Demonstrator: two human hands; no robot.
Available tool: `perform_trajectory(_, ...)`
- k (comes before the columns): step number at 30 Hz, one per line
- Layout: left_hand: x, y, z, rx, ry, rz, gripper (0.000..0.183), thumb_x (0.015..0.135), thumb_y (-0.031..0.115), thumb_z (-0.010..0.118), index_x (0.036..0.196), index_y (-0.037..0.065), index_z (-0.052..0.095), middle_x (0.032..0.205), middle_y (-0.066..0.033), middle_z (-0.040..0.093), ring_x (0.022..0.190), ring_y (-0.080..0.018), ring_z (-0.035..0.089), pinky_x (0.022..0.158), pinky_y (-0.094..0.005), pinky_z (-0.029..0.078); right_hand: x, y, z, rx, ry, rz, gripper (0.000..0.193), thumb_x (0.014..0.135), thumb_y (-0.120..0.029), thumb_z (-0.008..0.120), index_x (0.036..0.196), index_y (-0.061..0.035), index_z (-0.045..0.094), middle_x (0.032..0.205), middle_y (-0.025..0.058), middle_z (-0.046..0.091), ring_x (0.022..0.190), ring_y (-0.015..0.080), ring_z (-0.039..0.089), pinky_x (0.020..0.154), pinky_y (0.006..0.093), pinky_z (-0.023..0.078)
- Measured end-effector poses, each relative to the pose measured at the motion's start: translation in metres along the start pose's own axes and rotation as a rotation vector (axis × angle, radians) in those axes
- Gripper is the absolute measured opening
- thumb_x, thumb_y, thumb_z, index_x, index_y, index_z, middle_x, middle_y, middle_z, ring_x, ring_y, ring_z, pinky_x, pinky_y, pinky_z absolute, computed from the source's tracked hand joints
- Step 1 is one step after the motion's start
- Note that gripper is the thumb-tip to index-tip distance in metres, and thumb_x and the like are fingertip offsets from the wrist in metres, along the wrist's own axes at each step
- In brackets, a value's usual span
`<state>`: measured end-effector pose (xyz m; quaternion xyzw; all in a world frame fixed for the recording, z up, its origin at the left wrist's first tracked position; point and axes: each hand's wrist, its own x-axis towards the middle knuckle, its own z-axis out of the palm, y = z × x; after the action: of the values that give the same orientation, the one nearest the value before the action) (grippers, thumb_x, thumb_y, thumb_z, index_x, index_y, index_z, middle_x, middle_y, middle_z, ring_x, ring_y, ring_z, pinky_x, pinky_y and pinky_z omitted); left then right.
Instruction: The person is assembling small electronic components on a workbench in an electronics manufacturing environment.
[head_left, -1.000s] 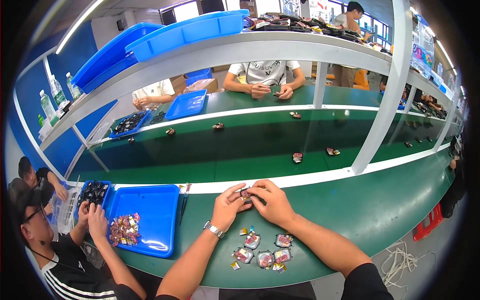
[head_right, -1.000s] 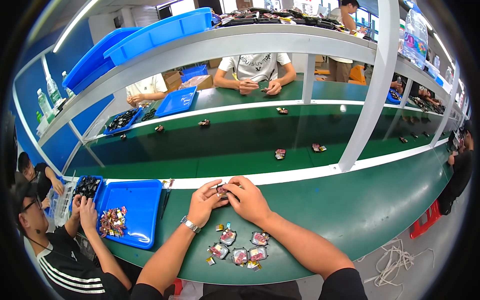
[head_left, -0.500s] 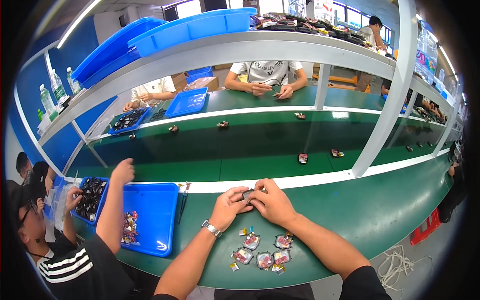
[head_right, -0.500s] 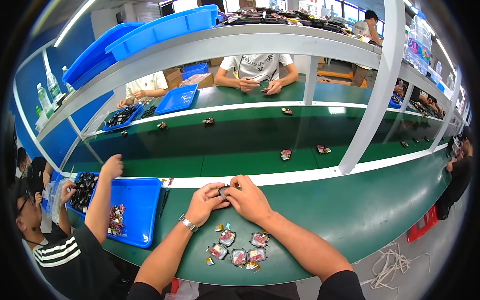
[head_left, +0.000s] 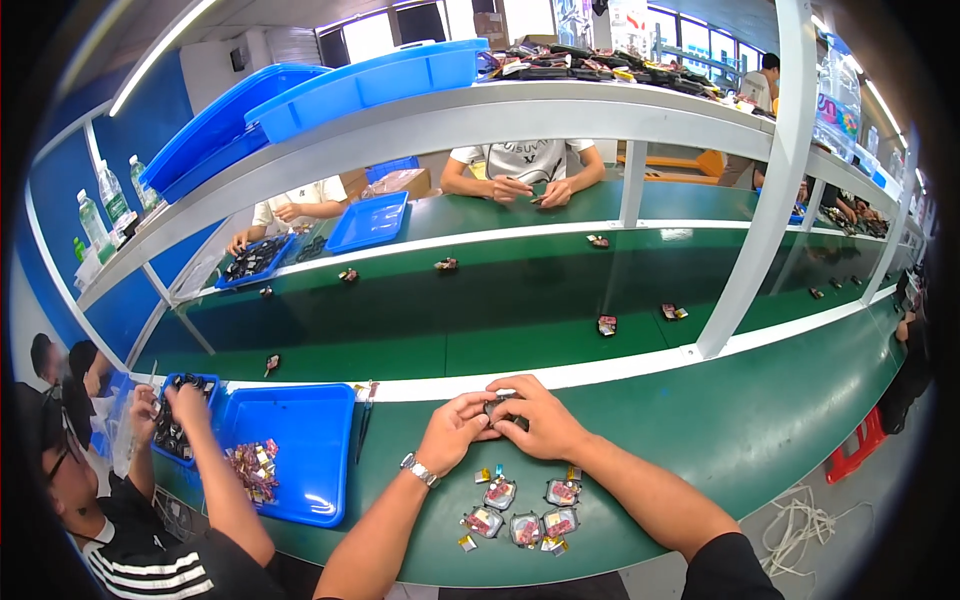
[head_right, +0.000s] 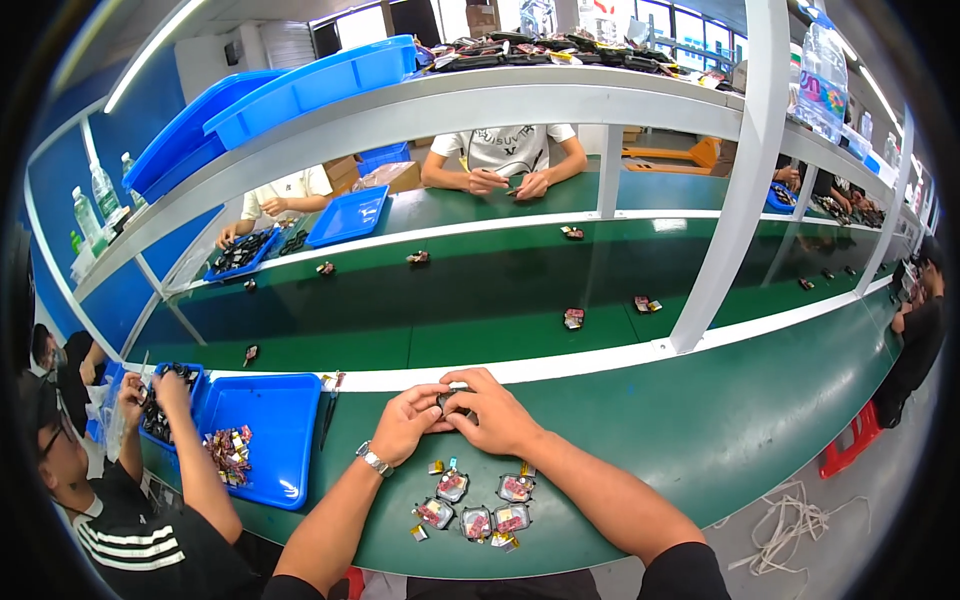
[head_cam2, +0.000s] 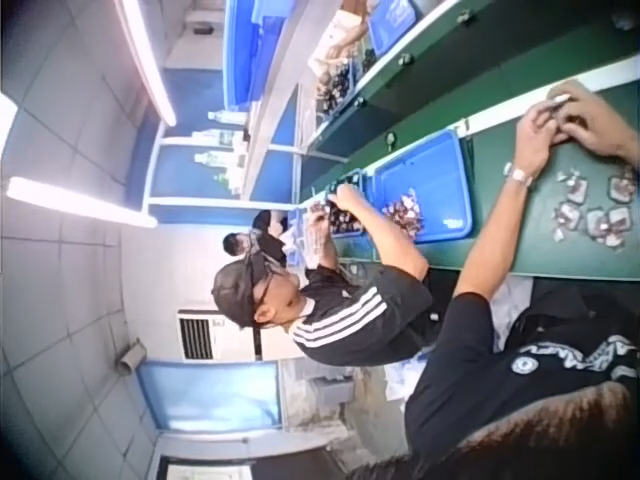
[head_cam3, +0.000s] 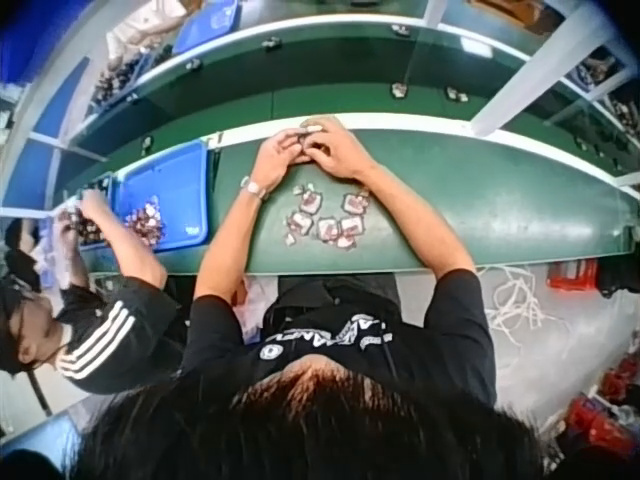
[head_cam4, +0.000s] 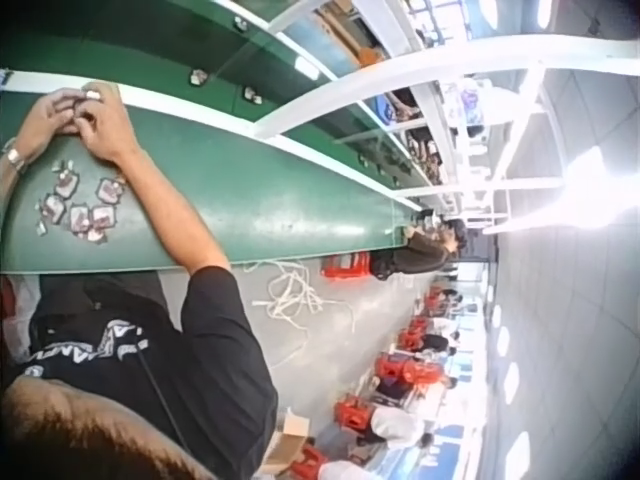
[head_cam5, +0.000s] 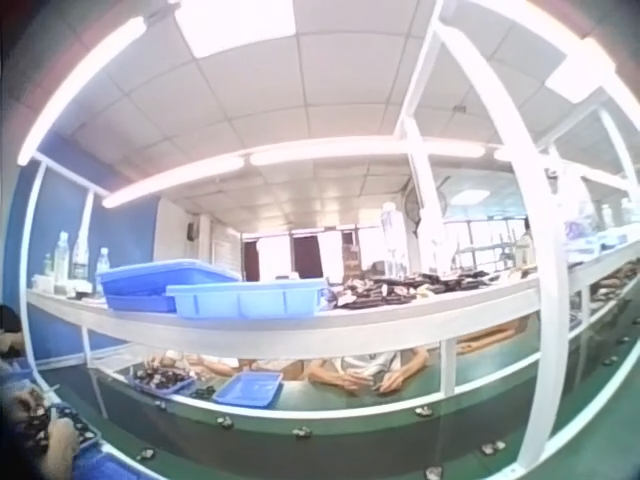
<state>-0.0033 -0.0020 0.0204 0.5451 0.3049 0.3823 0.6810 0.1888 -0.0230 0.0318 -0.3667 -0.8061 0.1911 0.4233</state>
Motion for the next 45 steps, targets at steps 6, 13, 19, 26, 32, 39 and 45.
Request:
perform_trajectory(6,-0.001,-0.002,0.0,-0.011,-0.002,-0.003,0.035,0.094,-0.005,0.041,0.129,-0.006,0.043,0.126,-0.0186,0.053,0.112,-0.0241,0.058,0.094,-0.0344,0.054,-0.005,-0.006,0.004,-0.019,0.098,0.02,0.007,0.078,-0.008,0.065,0.085,-0.0052,0.064,0.118,0.0101,0.056,0.113,0.0295,0.05,0.091,0.0377,0.046)
perform_trajectory(13,0.001,-0.005,0.0,-0.045,0.012,0.022,0.032,0.095,-0.001,0.048,0.127,-0.005,0.044,0.118,-0.0158,0.058,0.107,-0.023,0.061,0.092,-0.0362,0.054,-0.006,-0.009,0.013,-0.082,0.225,0.046,0.007,0.078,-0.009,0.066,0.084,-0.0049,0.064,0.114,0.009,0.058,0.108,0.0282,0.053,0.087,0.0368,0.048)
perform_trajectory(19,0.001,-0.005,0.0,-0.034,0.026,0.027,0.032,0.095,0.0,0.048,0.126,-0.005,0.044,0.12,-0.0164,0.057,0.107,-0.0232,0.061,0.091,-0.0363,0.055,-0.007,-0.006,0.016,-0.079,0.229,0.075,0.01,0.078,-0.009,0.067,0.087,-0.0051,0.066,0.114,0.0085,0.058,0.108,0.028,0.053,0.087,0.037,0.048)
perform_trajectory(26,0.001,-0.005,-0.003,-0.058,0.012,0.024,0.032,0.095,0.001,0.048,0.126,-0.005,0.046,0.116,-0.0156,0.061,0.105,-0.0222,0.062,0.09,-0.0359,0.055,-0.007,-0.006,0.016,-0.087,0.212,0.053,0.013,0.077,-0.009,0.07,0.09,-0.0064,0.07,0.114,0.0073,0.059,0.107,0.0257,0.053,0.081,0.0344,0.051)
perform_trajectory(32,0.002,-0.007,-0.002,-0.075,0.013,0.016,0.031,0.095,0.002,0.049,0.126,-0.004,0.047,0.116,-0.0154,0.061,0.105,-0.0221,0.063,0.09,-0.0357,0.055,-0.009,-0.005,0.019,-0.109,0.26,0.039,0.015,0.076,-0.008,0.071,0.091,-0.006,0.07,0.114,0.008,0.059,0.106,0.0263,0.055,0.081,0.0344,0.051)
perform_trajectory(39,0.0,-0.01,-0.004,-0.081,0.029,0.033,0.031,0.095,0.0,0.05,0.125,-0.005,0.047,0.116,-0.0165,0.061,0.105,-0.022,0.063,0.088,-0.0337,0.056,-0.006,-0.011,0.014,-0.159,0.251,-0.087,0.018,0.073,-0.005,0.071,0.091,-0.0066,0.07,0.116,0.0105,0.058,0.112,0.0305,0.052,0.09,0.0388,0.048)
perform_trajectory(45,-0.001,-0.008,-0.001,-0.06,0.052,0.017,0.031,0.094,0.0,0.051,0.125,-0.005,0.048,0.116,-0.016,0.061,0.104,-0.0221,0.063,0.087,-0.0339,0.057,-0.005,-0.013,0.016,-0.08,0.261,-0.064,0.019,0.072,-0.005,0.07,0.091,-0.0076,0.07,0.123,0.0111,0.056,0.116,0.0317,0.05,0.096,0.041,0.045)
